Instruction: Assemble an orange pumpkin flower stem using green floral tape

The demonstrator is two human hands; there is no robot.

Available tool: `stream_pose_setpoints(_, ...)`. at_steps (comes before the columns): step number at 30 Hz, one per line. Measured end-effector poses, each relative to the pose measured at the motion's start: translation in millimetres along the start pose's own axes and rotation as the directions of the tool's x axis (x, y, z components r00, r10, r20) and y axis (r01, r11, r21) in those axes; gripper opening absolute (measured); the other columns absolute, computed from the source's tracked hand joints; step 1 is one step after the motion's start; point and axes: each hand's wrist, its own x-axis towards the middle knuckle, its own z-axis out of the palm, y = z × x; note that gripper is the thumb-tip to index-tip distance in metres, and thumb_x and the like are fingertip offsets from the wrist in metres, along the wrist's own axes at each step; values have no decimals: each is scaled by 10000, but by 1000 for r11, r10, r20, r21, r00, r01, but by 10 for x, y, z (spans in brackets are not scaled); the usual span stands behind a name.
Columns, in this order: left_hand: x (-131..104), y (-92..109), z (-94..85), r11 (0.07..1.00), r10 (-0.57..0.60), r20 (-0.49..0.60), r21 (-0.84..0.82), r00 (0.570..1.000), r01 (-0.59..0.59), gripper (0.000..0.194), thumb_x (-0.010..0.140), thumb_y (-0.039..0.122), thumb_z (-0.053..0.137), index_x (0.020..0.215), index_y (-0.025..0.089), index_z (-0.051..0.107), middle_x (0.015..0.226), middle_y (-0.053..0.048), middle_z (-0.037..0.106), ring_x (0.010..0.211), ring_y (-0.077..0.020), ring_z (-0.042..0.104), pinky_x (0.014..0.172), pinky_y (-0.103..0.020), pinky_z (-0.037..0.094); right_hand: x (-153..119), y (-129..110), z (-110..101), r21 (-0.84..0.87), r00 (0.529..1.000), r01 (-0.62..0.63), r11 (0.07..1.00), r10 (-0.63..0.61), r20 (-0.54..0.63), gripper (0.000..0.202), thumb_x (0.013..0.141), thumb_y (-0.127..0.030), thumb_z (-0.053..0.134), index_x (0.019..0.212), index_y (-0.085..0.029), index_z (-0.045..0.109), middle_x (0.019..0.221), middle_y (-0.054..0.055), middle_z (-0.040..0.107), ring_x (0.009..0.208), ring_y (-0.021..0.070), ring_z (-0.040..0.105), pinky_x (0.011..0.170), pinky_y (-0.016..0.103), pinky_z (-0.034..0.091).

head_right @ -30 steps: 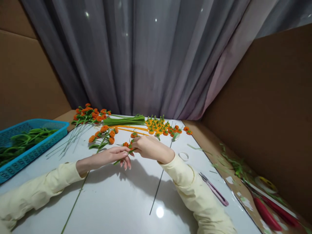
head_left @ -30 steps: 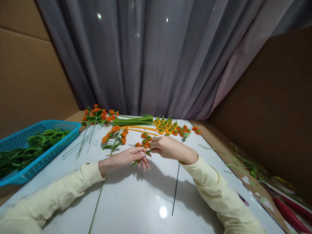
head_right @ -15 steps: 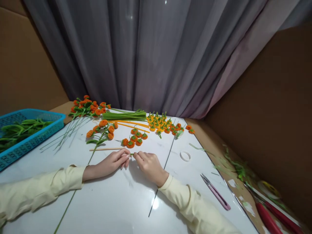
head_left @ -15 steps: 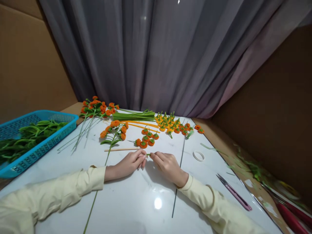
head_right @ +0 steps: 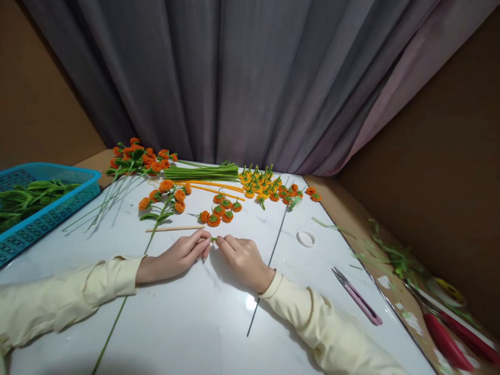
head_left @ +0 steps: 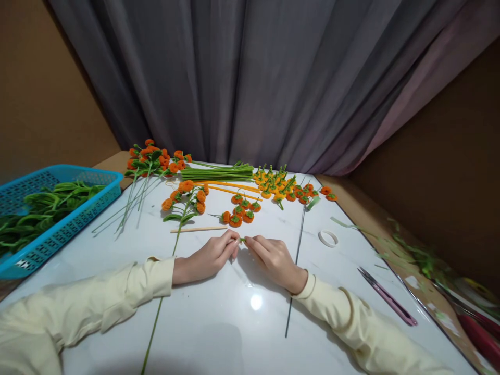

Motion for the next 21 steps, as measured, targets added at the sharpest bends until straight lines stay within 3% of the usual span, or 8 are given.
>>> stream_pose_setpoints(11, -20, -65, 33, 991, 18, -40, 136, 999, -12, 95, 934, 238, 273, 934, 208, 363, 760, 0, 533, 670, -140, 549, 647, -254, 418, -31, -14, 12, 25, 997, -77, 997, 77, -10, 212, 948, -147, 359, 991, -131, 565, 700, 25, 578, 519, 105, 493, 497, 241, 344)
stream_pose_setpoints(21, -36, -79, 45, 985, 62, -46, 166, 997, -53, 93, 928, 234, 275, 930, 206, 364, 733, 0, 514, 625, -140, 527, 613, -259, 420, 29, -142, -12, 219, 979, -199, 955, 186, 79, 274, 970, -204, 326, 864, -150, 573, 657, 16, 539, 529, 102, 486, 492, 213, 340)
